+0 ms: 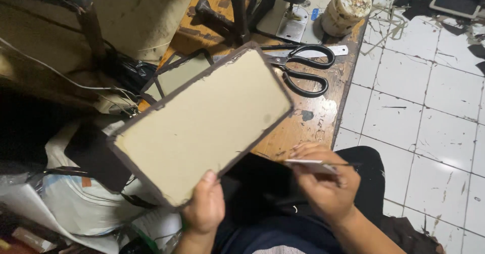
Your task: Finish the edges of a leather panel by smoothing the folds with a scraper and trimming with scissors
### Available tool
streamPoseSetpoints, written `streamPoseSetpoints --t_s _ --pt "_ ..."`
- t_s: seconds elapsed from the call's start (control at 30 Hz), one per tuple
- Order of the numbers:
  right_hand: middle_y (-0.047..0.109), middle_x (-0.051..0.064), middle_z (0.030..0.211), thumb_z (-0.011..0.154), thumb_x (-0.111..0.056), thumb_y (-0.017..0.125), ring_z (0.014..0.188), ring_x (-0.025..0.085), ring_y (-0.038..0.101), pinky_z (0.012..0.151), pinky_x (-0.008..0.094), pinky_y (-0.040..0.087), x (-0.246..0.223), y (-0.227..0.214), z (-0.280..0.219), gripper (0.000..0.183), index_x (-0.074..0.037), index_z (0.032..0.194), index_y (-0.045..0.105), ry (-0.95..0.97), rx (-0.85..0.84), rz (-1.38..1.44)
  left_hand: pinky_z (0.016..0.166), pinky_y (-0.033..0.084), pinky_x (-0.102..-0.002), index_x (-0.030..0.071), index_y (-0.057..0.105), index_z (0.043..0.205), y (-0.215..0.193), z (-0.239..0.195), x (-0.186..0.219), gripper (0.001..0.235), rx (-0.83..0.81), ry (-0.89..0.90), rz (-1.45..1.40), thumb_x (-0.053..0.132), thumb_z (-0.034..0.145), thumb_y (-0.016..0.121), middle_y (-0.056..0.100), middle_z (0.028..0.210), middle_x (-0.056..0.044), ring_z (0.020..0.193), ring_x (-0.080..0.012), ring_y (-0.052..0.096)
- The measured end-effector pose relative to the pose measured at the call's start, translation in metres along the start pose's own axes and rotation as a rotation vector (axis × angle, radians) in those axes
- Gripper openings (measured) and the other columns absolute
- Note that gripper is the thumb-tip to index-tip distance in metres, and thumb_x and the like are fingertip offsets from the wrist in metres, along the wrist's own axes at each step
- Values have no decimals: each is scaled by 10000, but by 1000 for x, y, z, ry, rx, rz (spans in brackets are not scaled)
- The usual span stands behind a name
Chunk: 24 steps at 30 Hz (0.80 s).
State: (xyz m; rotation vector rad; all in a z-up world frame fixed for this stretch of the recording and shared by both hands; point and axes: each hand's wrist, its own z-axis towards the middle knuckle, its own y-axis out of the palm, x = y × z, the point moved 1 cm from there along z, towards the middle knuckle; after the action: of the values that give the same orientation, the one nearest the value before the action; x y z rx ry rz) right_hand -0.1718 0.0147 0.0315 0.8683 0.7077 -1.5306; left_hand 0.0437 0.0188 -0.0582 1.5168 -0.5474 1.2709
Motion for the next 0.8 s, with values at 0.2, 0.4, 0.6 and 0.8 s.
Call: streamPoseSetpoints --t_s 0.2,0.4,0.6,0.8 --pt "744 123 944 872 -128 760 860 199 713 801 305 587 47 -47 -15 144 -19 943 699 373 375 -125 1106 587 -474 -24 642 1294 -25 81 90 513 419 119 -144 34 787 590 667 1356 -145 1275 -291 659" --pt "621 87 767 841 -8 748 714 201 620 707 329 556 72 -38 -10 149 -17 863 601 516 521 266 955 586 -285 72 663 1230 -34 125 76 392 414 -152 176 255 884 699 730 1211 -51 1054 -137 698" --pt "632 144 683 808 37 814 593 227 631 556 354 523 77 -29 -12 220 -14 821 600 434 510 278 846 618 -357 82 614 1222 -21 162 2 304 131 -147 192 275 1003 699 722 1081 -115 955 -159 696" --pt "657 112 747 850 -40 750 647 210 626 614 313 520 84 -43 -12 117 13 863 646 601 439 139 1111 428 -326 -31 472 1470 -28 164 -8 595 79 49 565 308 996 591 542 1468 -213 1320 -229 545"
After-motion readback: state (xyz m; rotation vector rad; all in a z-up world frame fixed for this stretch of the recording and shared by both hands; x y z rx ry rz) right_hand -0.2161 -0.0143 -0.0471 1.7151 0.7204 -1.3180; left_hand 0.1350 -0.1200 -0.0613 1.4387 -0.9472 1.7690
